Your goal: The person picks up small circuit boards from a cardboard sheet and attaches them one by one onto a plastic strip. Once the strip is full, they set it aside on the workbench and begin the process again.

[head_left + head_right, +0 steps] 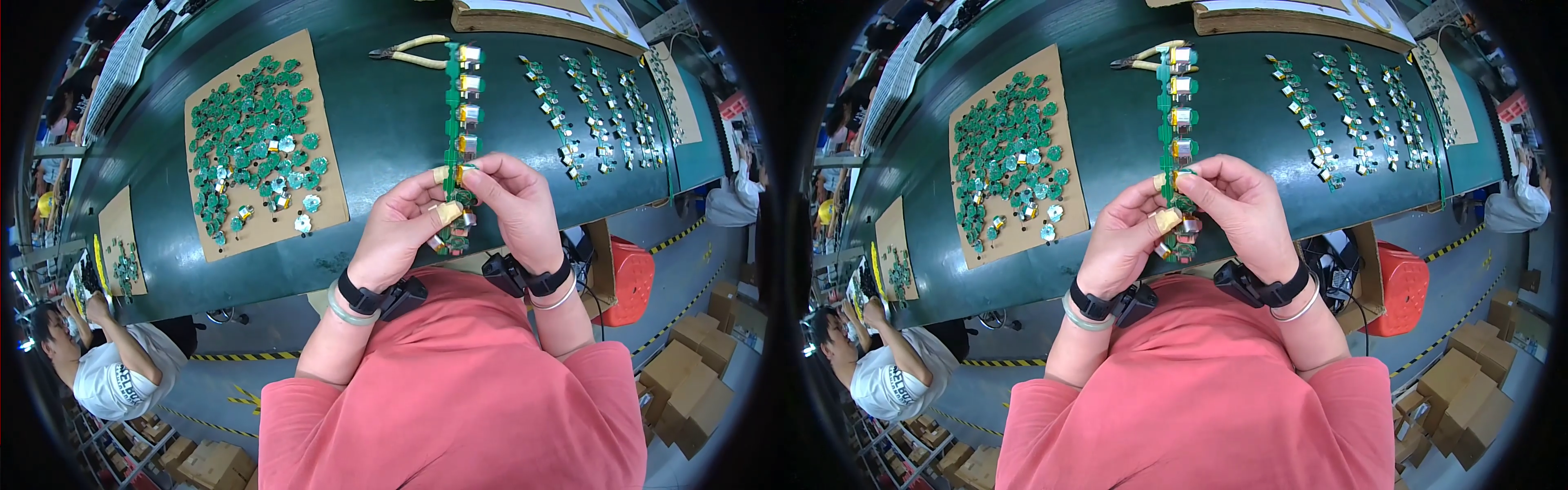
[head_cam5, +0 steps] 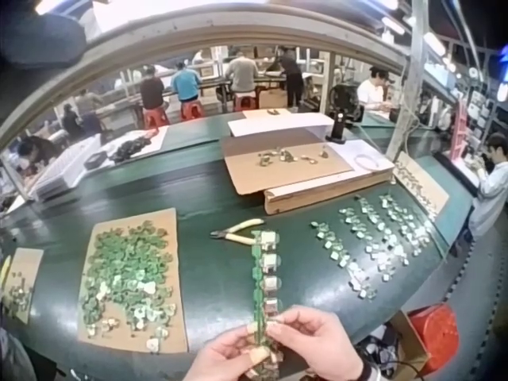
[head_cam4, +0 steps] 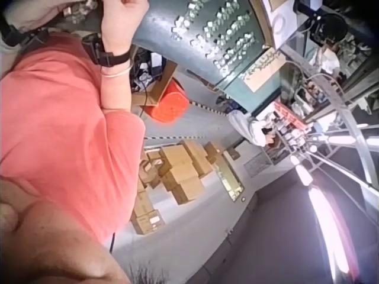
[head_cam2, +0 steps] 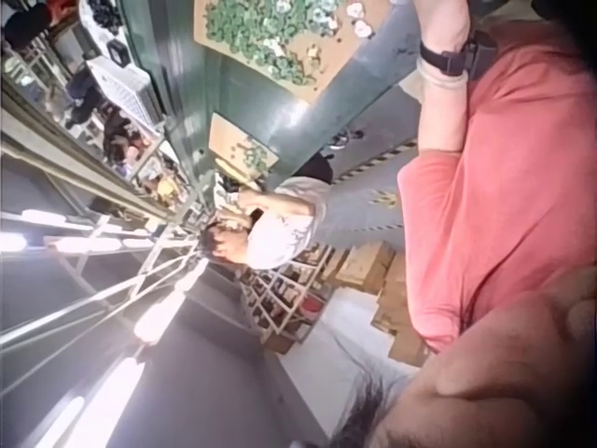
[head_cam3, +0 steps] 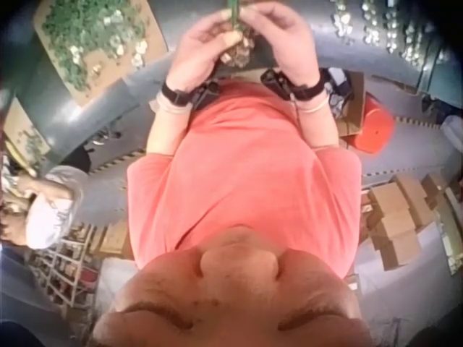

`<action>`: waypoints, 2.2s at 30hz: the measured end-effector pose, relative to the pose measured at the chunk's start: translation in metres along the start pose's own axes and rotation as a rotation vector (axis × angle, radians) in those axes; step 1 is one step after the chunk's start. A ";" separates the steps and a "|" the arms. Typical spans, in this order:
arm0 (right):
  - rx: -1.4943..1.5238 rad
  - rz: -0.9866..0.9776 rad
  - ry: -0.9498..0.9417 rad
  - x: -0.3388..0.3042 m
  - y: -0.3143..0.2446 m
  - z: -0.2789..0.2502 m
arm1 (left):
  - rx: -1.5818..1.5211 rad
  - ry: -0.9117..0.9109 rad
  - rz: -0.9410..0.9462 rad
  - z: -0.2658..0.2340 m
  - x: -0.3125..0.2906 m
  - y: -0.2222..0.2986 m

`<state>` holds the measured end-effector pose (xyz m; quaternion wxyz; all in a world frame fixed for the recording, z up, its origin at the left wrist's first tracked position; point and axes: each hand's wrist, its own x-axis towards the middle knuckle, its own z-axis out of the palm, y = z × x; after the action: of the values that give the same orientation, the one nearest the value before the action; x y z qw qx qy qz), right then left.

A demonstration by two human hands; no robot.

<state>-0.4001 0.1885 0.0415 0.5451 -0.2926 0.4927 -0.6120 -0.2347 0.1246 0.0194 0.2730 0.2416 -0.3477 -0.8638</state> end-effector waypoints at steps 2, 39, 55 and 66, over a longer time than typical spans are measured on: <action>-0.041 -0.011 0.021 -0.002 -0.004 0.004 | 0.028 0.022 0.002 0.002 0.001 0.003; -0.016 0.030 -0.019 -0.006 0.010 -0.003 | -0.105 0.022 -0.126 -0.003 -0.004 0.010; -0.718 -0.407 0.020 -0.014 -0.004 0.012 | -0.019 0.126 0.069 -0.010 0.001 0.003; -0.764 -0.401 0.071 -0.010 -0.005 0.010 | 0.178 0.159 0.145 -0.002 -0.001 0.003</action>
<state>-0.3912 0.1950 0.0513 0.2507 -0.5420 0.6358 -0.4890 -0.2318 0.1229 0.0208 0.3390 0.3068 -0.4168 -0.7856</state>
